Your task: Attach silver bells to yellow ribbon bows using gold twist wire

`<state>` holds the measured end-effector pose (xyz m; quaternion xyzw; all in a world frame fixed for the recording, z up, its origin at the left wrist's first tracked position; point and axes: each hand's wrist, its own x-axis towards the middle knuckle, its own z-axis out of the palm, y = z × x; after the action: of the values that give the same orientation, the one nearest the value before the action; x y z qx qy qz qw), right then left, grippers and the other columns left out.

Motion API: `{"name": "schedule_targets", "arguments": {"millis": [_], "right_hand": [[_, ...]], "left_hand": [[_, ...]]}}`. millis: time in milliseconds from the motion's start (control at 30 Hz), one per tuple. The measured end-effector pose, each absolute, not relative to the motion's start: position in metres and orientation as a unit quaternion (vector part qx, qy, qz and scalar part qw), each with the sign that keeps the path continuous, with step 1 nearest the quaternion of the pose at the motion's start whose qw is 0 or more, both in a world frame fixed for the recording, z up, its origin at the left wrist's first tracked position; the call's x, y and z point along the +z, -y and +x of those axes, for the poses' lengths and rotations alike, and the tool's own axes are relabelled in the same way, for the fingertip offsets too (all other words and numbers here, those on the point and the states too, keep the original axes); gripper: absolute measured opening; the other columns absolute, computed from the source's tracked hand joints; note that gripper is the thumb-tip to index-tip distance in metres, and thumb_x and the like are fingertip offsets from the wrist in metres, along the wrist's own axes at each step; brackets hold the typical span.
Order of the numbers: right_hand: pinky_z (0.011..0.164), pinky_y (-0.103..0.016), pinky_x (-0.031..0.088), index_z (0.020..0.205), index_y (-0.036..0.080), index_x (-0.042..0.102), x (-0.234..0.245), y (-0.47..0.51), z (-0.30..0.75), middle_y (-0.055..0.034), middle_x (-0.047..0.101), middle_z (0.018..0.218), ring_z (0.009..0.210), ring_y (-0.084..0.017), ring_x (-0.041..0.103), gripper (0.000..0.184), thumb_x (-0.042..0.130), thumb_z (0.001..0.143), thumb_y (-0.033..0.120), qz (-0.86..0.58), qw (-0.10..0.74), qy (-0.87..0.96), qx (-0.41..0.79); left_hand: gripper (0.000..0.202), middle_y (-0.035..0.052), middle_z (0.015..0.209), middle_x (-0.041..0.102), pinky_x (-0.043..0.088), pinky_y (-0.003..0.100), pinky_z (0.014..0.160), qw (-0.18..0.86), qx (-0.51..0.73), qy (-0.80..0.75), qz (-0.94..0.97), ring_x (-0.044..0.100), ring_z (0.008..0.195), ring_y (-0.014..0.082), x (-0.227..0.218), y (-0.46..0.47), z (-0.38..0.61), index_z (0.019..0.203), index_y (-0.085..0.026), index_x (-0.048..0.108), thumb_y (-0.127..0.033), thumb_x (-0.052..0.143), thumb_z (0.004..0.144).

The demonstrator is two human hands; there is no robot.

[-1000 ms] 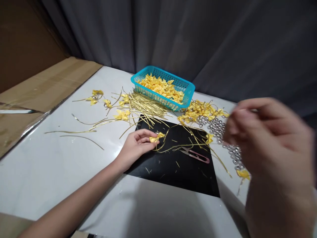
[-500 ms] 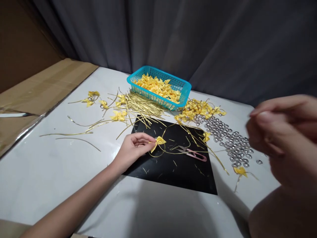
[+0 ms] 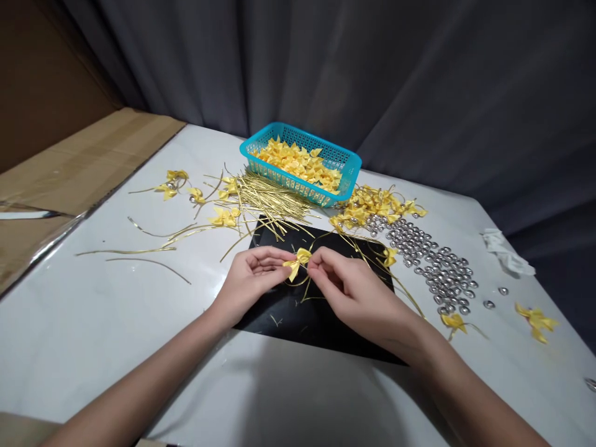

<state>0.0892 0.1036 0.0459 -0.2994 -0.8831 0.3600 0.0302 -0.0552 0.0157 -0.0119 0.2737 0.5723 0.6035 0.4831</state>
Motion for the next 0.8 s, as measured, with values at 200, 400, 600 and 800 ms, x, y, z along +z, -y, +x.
{"name": "schedule_targets", "arguments": {"millis": [200, 400, 600, 800], "right_hand": [[0.050, -0.020, 0.024, 0.079, 0.017, 0.047, 0.0422, -0.1047, 0.0899, 0.0037, 0.046, 0.059, 0.049, -0.007, 0.034, 0.016, 0.039, 0.091, 0.025, -0.288, 0.028, 0.887, 0.359], [0.050, -0.020, 0.024, 0.080, 0.017, 0.047, 0.0410, -0.1047, 0.0894, 0.0039, 0.046, 0.059, 0.049, -0.007, 0.034, 0.016, 0.039, 0.091, 0.025, -0.288, 0.032, 0.885, 0.366], [0.051, -0.020, 0.025, 0.079, 0.017, 0.046, 0.0414, -0.1036, 0.0878, 0.0041, 0.046, 0.059, 0.050, -0.007, 0.035, 0.015, 0.040, 0.091, 0.023, -0.280, 0.048, 0.883, 0.374], [0.051, -0.020, 0.025, 0.081, 0.017, 0.047, 0.0388, -0.1029, 0.0856, 0.0050, 0.045, 0.058, 0.049, -0.007, 0.035, 0.014, 0.040, 0.091, 0.023, -0.274, 0.061, 0.881, 0.382]], "left_hand": [[0.013, 0.0012, 0.070, 0.069, 0.048, 0.018, 0.064, 0.475, 0.619, -0.571, 0.255, 0.062, 0.064, 0.0105, -0.0091, -0.0160, -0.0558, 0.072, -0.016, 0.068, -0.021, 0.074, 0.063], [0.012, -0.0016, 0.061, 0.065, 0.045, 0.016, 0.059, 0.483, 0.627, -0.558, 0.250, 0.058, 0.057, 0.0081, -0.0093, -0.0164, -0.0560, 0.070, -0.016, 0.065, -0.021, 0.074, 0.063], [0.012, -0.0022, 0.060, 0.065, 0.042, 0.016, 0.057, 0.487, 0.627, -0.554, 0.251, 0.056, 0.056, 0.0070, -0.0105, -0.0155, -0.0567, 0.071, -0.015, 0.065, -0.022, 0.073, 0.065], [0.011, -0.0036, 0.057, 0.063, 0.041, 0.017, 0.057, 0.477, 0.649, -0.543, 0.237, 0.054, 0.054, 0.0073, -0.0084, -0.0152, -0.0563, 0.066, -0.016, 0.064, -0.021, 0.073, 0.063]]}}
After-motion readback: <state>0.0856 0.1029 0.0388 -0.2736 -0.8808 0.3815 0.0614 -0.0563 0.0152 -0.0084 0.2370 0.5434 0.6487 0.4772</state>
